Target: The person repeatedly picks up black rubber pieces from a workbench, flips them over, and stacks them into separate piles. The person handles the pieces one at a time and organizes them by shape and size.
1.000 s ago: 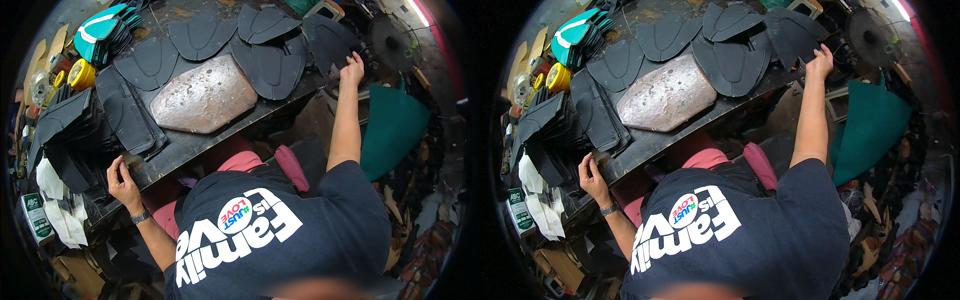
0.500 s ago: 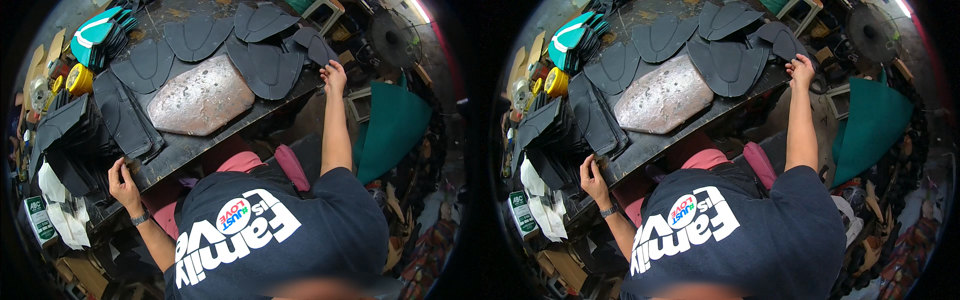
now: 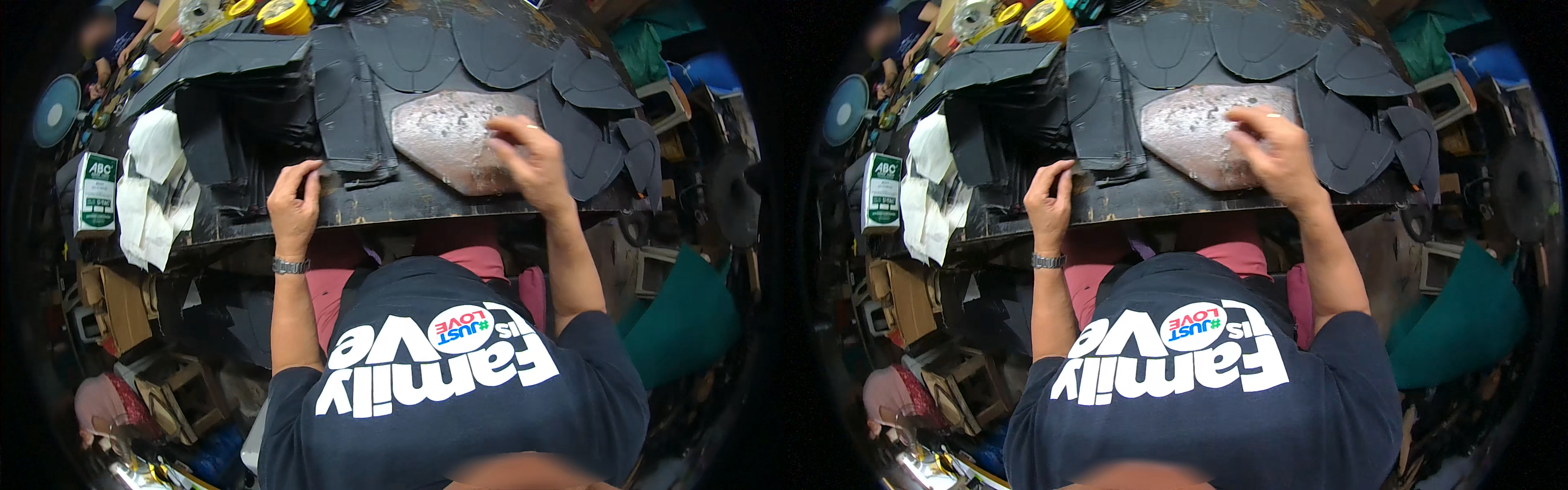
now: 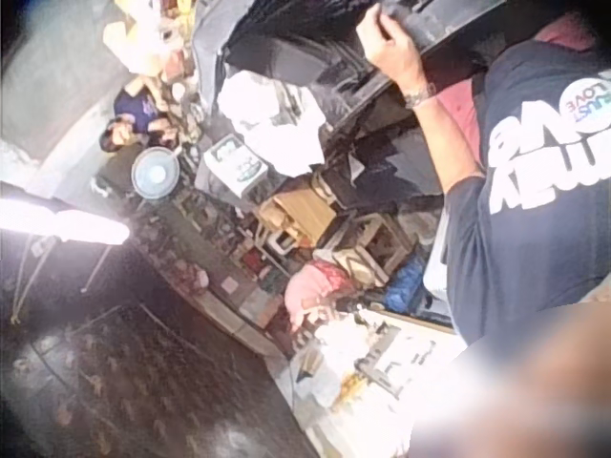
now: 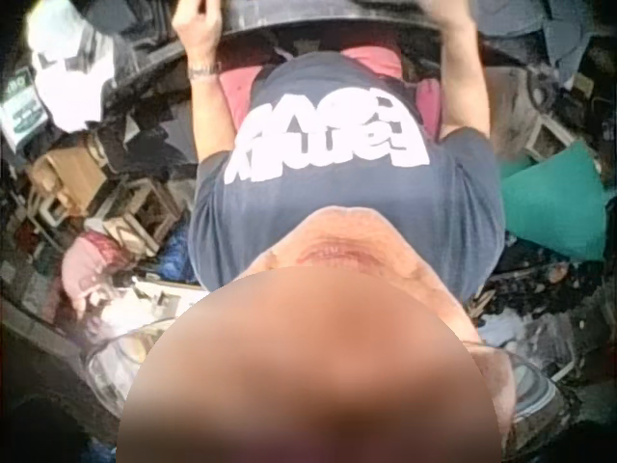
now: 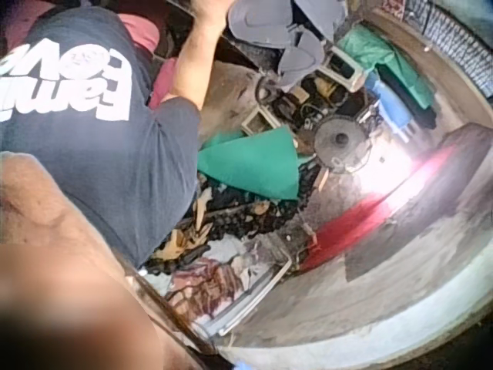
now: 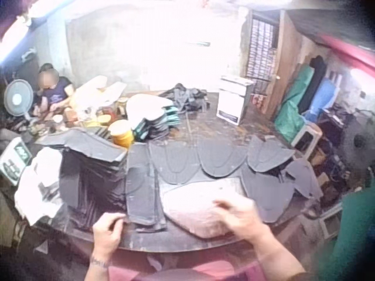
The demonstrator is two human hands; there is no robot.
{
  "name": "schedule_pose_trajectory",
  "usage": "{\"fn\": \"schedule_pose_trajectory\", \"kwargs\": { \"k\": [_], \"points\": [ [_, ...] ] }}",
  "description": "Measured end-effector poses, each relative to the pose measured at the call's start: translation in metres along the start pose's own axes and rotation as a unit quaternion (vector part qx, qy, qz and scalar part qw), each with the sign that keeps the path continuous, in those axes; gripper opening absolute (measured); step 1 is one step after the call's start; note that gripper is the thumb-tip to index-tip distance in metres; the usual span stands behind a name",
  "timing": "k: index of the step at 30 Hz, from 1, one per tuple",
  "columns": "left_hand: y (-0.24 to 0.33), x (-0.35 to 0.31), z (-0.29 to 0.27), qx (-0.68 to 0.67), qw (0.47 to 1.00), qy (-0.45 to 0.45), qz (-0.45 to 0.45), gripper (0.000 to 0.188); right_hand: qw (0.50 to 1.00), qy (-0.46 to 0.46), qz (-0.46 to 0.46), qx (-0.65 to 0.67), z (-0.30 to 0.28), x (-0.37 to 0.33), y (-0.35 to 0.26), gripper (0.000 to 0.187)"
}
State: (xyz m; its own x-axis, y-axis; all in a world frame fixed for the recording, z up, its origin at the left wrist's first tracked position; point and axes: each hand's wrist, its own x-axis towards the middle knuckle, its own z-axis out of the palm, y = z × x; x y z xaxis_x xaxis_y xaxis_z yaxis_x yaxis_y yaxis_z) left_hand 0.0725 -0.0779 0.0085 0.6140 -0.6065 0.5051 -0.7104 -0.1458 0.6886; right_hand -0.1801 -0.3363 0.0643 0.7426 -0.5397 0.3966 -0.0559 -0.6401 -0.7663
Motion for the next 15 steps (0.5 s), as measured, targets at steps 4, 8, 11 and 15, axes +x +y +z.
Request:
{"fn": "schedule_pose_trajectory", "kwargs": {
  "k": [4,8,11,15],
  "points": [
    [0.003,-0.002,-0.004,-0.038,0.998,-0.045,0.002,0.03,0.992,-0.101,-0.07,-0.009,0.069,0.054,-0.011,0.035],
    [0.005,-0.002,-0.007,-0.042,0.998,-0.054,0.006,0.037,0.997,-0.065,-0.03,-0.035,0.112,0.104,-0.004,0.044],
    [0.004,-0.001,-0.007,-0.041,0.998,-0.046,0.021,0.029,0.997,-0.047,-0.06,-0.003,0.13,0.132,-0.002,0.042],
    [0.001,-0.001,-0.007,0.012,0.998,-0.036,0.053,0.016,0.995,-0.012,-0.092,0.026,0.14,0.191,-0.002,0.037]
  ]
}}
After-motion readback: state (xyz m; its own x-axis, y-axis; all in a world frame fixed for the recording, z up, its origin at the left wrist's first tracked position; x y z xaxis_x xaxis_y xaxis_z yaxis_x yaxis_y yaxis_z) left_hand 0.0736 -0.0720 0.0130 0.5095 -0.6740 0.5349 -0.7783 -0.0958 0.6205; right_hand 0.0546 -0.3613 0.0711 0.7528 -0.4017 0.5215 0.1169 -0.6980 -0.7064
